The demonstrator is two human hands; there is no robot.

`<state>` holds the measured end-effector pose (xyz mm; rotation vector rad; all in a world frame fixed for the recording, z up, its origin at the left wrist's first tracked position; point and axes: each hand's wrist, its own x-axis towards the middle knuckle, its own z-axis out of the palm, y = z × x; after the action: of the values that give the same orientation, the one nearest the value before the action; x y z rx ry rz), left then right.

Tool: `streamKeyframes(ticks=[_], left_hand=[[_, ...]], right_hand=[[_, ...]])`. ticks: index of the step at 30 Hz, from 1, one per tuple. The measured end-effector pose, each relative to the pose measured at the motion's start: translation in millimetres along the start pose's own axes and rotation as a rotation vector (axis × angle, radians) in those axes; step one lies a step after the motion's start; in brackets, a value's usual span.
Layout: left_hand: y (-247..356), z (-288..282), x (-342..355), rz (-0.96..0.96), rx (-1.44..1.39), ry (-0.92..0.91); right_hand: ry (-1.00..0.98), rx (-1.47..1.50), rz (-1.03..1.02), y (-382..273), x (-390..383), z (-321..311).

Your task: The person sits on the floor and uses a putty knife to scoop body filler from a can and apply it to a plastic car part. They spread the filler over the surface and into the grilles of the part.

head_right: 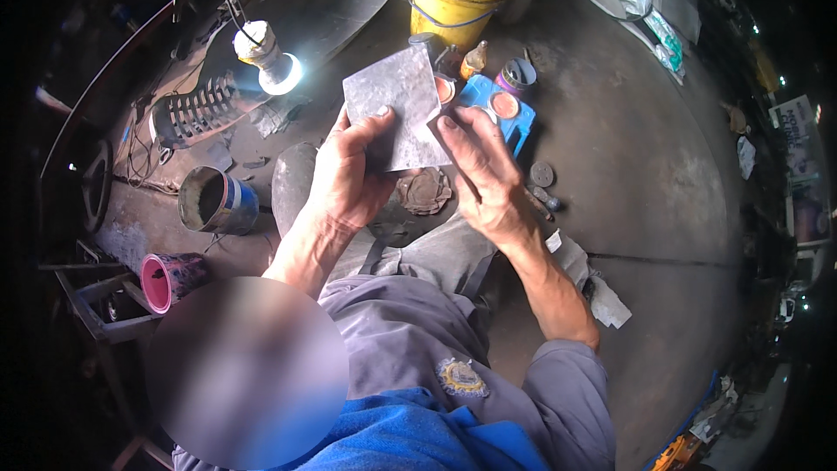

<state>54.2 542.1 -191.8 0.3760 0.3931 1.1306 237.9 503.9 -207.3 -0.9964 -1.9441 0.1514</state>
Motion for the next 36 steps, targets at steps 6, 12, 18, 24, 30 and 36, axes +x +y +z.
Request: streamKeyframes(ticks=[6,12,18,24,30,36], left_hand=[[-0.9,-14.6,-2.7,0.125,0.110,0.100],[0.8,-4.7,-13.6,0.414,0.668,0.100],[6.8,4.2,-17.7,0.368,0.653,0.131],[3.5,4.1,-10.8,0.201,0.091,-0.005],[-2.0,15.1,-18.7,0.141,-0.003,-0.028],[-0.3,15.7,-21.6,0.426,0.567,-0.086]], right_hand=[[-0.041,-0.559,-0.243,2.9,18.5,-41.6],[-0.214,-0.635,-0.261,-11.0,34.6,-50.4],[-0.234,-0.614,-0.343,-12.4,33.5,-48.6],[-0.134,0.160,-0.256,-2.6,17.3,-29.5],[-0.053,-0.283,-0.260,32.7,9.5,-36.4],[-0.060,-0.506,-0.161,-10.2,34.2,-57.5]])
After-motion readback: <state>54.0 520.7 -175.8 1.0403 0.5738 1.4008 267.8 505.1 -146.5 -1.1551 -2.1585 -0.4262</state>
